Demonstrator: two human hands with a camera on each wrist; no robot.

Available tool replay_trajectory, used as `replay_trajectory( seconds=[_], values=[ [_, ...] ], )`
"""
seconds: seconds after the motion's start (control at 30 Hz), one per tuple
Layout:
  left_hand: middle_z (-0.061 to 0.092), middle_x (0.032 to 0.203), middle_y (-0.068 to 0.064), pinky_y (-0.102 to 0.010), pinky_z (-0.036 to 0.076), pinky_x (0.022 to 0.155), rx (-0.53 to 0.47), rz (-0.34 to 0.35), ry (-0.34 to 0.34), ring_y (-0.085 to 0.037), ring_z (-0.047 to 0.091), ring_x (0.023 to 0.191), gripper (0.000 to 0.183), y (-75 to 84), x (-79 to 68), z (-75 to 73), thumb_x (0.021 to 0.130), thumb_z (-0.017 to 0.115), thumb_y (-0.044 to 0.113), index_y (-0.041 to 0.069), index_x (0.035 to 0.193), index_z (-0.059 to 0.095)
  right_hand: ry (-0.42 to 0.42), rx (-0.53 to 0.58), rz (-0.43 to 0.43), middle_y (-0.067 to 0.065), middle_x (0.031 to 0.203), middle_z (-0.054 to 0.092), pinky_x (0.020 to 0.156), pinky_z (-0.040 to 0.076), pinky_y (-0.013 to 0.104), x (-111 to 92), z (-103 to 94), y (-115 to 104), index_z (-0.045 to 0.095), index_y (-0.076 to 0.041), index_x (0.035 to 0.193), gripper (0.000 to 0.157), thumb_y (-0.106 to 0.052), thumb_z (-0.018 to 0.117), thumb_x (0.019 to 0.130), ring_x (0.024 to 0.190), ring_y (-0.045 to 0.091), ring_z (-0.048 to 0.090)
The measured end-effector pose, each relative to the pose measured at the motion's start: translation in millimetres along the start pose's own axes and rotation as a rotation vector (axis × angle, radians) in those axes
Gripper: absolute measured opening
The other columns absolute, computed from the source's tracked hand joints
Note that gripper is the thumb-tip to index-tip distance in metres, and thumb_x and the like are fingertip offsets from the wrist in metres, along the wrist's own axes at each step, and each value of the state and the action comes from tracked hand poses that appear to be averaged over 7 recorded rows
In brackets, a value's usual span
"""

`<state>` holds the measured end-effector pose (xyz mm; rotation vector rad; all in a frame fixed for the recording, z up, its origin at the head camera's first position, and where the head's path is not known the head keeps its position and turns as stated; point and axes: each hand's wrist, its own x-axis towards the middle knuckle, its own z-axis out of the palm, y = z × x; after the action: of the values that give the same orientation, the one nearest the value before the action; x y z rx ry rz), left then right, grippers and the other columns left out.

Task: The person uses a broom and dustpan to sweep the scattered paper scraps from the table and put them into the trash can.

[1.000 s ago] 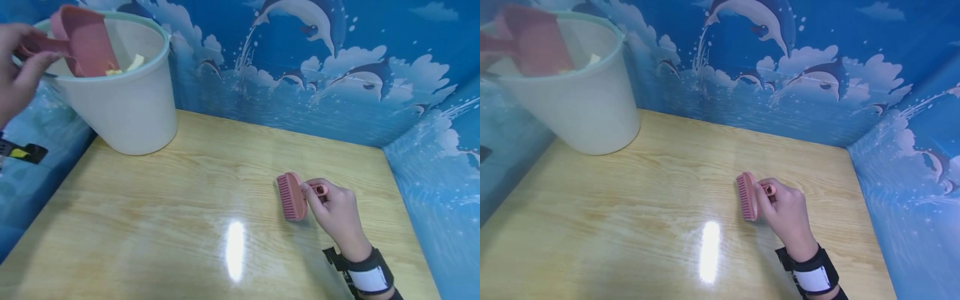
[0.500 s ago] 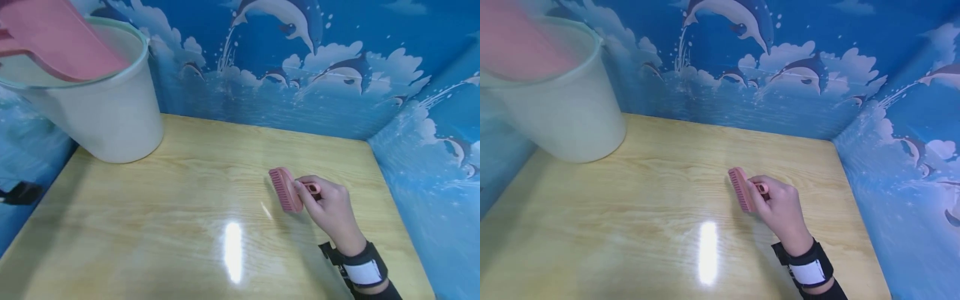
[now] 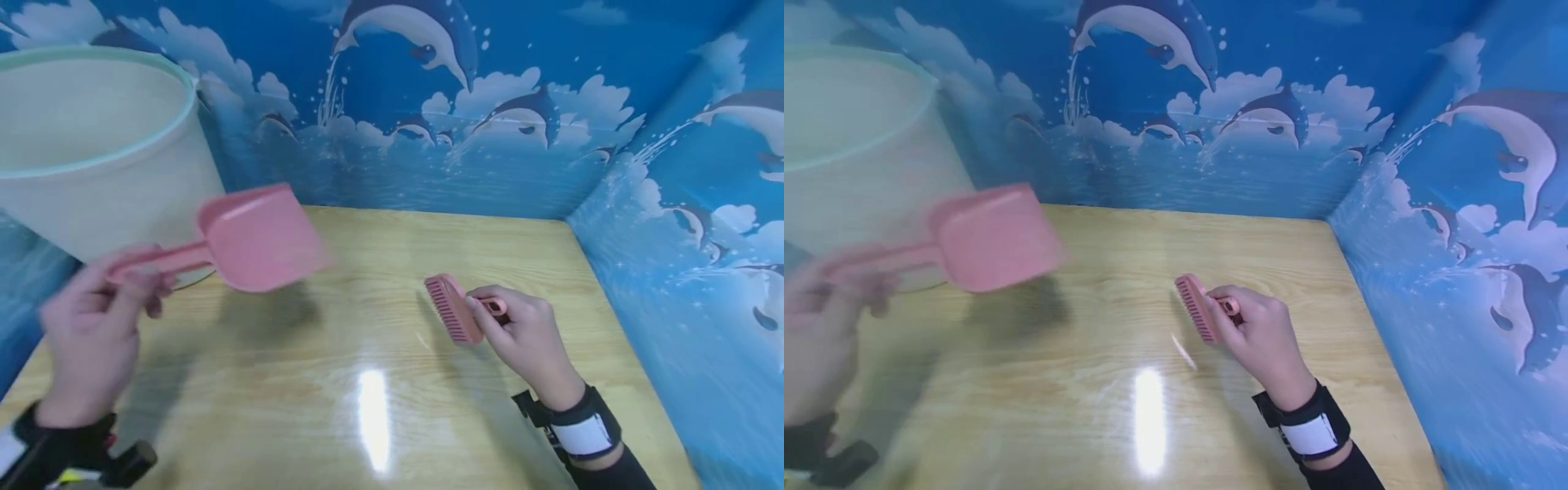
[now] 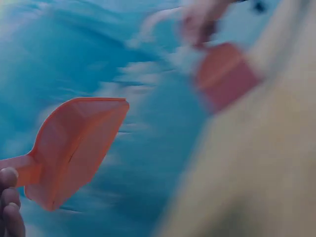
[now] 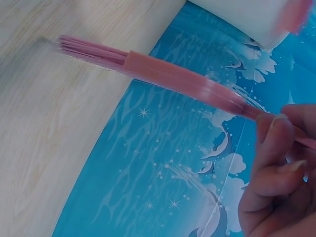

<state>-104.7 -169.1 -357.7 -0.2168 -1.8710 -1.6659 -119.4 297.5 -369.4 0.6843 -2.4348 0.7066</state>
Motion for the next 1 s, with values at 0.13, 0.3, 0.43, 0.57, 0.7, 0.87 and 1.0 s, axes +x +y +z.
replay_trajectory(
  seconds=[0.13, 0.3, 0.43, 0.57, 0.7, 0.87, 1.0],
  values=[
    [0.074, 0.086, 0.005, -0.018, 0.047, 0.054, 0.166, -0.191, -0.139, -0.007, 0.063, 0.067, 0.026, -32.5, -45.5, 26.2, 0.099, 0.059, 0.001, -0.005, 0.123, 0.063, -0.016, -0.014, -0.007, -0.005, 0.072, 0.065, 0.045, 0.031, 0.015, -4.5, -2.6, 3.5, 0.077, -0.013, 0.099, 0.009, -0.017, 0.072, 0.092, 0.05, 0.002, 0.04],
    [0.072, 0.093, 0.01, -0.019, 0.048, 0.053, 0.231, -0.299, -0.199, -0.004, 0.064, 0.07, 0.027, -57.6, -81.2, 37.4, 0.096, 0.065, 0.005, -0.002, 0.123, 0.064, -0.032, -0.033, -0.031, -0.01, 0.067, 0.06, 0.049, 0.028, 0.017, -9.5, -2.8, 7.5, 0.078, -0.016, 0.104, 0.014, -0.02, 0.075, 0.09, 0.051, 0.003, 0.035],
    [0.069, 0.089, 0.009, -0.021, 0.044, 0.049, 0.35, -0.312, -0.244, -0.007, 0.056, 0.06, 0.029, -66.9, -91.7, 34.4, 0.093, 0.072, 0.011, 0.004, 0.121, 0.068, -0.039, -0.049, -0.048, -0.007, 0.08, 0.071, 0.049, 0.033, 0.02, -15.0, -3.3, 12.7, 0.078, -0.017, 0.105, 0.016, -0.019, 0.076, 0.089, 0.053, 0.003, 0.04],
    [0.064, 0.075, 0.005, -0.021, 0.041, 0.05, 0.549, -0.233, -0.359, -0.006, 0.05, 0.055, 0.03, -75.5, -93.0, 27.5, 0.09, 0.076, 0.023, 0.011, 0.117, 0.07, -0.048, -0.076, -0.023, -0.007, 0.079, 0.07, 0.049, 0.037, 0.02, -22.4, -4.7, 17.2, 0.079, -0.017, 0.105, 0.015, -0.021, 0.075, 0.091, 0.054, 0.002, 0.043],
    [0.06, 0.075, 0.008, -0.02, 0.042, 0.056, 0.709, -0.109, -0.457, -0.003, 0.049, 0.063, 0.032, -81.0, -95.5, 24.0, 0.087, 0.078, 0.034, 0.014, 0.111, 0.072, -0.072, -0.145, 0.005, -0.005, 0.079, 0.072, 0.05, 0.041, 0.019, -31.5, -3.7, 21.7, 0.08, -0.018, 0.1, 0.014, -0.025, 0.073, 0.09, 0.055, -0.001, 0.047],
    [0.057, 0.077, 0.012, -0.016, 0.042, 0.062, 0.779, 0.044, -0.457, 0.0, 0.049, 0.07, 0.034, -84.0, -97.3, 27.8, 0.081, 0.084, 0.034, 0.014, 0.106, 0.073, -0.167, -0.232, 0.122, -0.007, 0.073, 0.061, 0.046, 0.036, 0.02, -42.9, -2.5, 25.9, 0.076, -0.018, 0.095, 0.012, -0.022, 0.071, 0.085, 0.054, 0.002, 0.044],
    [0.054, 0.073, 0.013, -0.012, 0.038, 0.061, 0.772, 0.106, -0.449, 0.0, 0.045, 0.067, 0.034, -85.6, -93.0, 33.4, 0.077, 0.086, 0.032, 0.014, 0.104, 0.074, -0.315, -0.279, 0.317, -0.008, 0.074, 0.055, 0.047, 0.037, 0.022, -54.3, -2.8, 28.5, 0.07, -0.017, 0.094, 0.014, -0.019, 0.073, 0.081, 0.057, 0.006, 0.044]
  ],
)
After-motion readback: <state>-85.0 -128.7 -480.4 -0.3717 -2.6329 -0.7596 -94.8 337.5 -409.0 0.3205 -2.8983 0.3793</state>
